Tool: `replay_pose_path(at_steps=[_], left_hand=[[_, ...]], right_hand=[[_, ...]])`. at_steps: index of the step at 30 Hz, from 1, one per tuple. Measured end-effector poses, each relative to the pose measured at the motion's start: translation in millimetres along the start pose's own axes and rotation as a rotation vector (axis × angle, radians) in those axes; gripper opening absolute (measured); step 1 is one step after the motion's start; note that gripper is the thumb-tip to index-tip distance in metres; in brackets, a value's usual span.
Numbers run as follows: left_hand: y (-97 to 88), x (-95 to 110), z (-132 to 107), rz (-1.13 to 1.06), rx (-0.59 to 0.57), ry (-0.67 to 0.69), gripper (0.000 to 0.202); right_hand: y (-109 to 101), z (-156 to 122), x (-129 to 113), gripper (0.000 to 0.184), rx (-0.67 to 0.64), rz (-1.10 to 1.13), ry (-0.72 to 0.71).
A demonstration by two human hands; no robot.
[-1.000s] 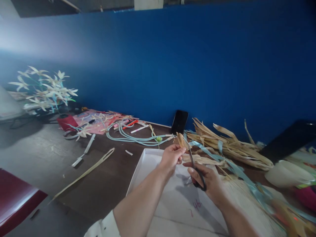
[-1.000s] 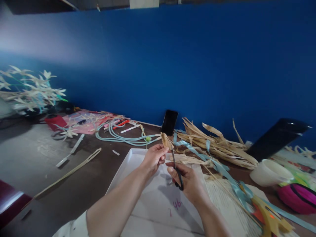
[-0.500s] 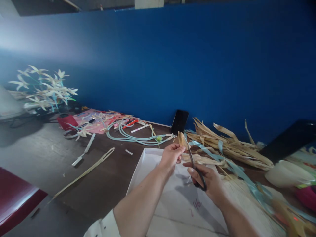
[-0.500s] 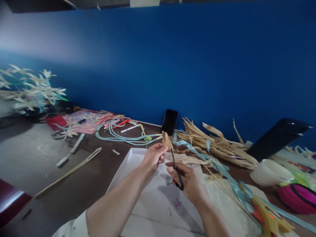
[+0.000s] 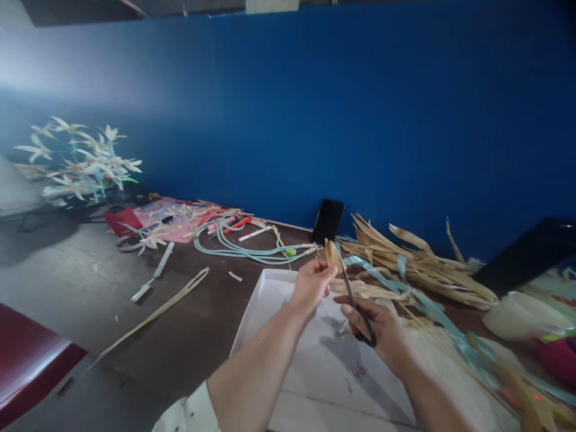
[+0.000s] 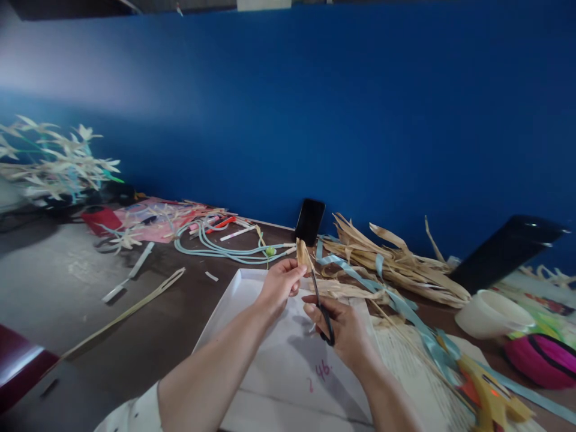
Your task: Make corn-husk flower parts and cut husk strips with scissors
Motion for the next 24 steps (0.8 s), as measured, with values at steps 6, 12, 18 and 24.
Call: replay_pose_path(at_steps=[6, 12, 18, 24], left_hand=[[-1.0, 2, -1, 0.033, 0.028, 0.010, 0.024], [-2.9, 1, 0, 0.061, 0.024, -0.013, 0.022], [-3.2, -5, 1, 0.150, -0.008, -0.038, 0.023], [-0.8, -7, 2, 0.171, -0.045, -0.050, 0.025]], right_hand=[[0, 1, 3, 0.049, -0.006, -0.006, 0.018], [1, 2, 7, 0.049, -0.015, -0.040, 0.043], [-1, 3, 11, 0.050, -0.009, -0.034, 0.039], [-4, 5, 17, 0.047, 0.013, -0.064, 0.006]])
Point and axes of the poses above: each hand's wrist, its own z-axis towards the middle knuckle, its own y-axis out of the palm, x = y × z, the point moved 6 cm from there along z, towards the middle knuckle, and after that the axes turned 1 degree about x, right-handed, at the moved point
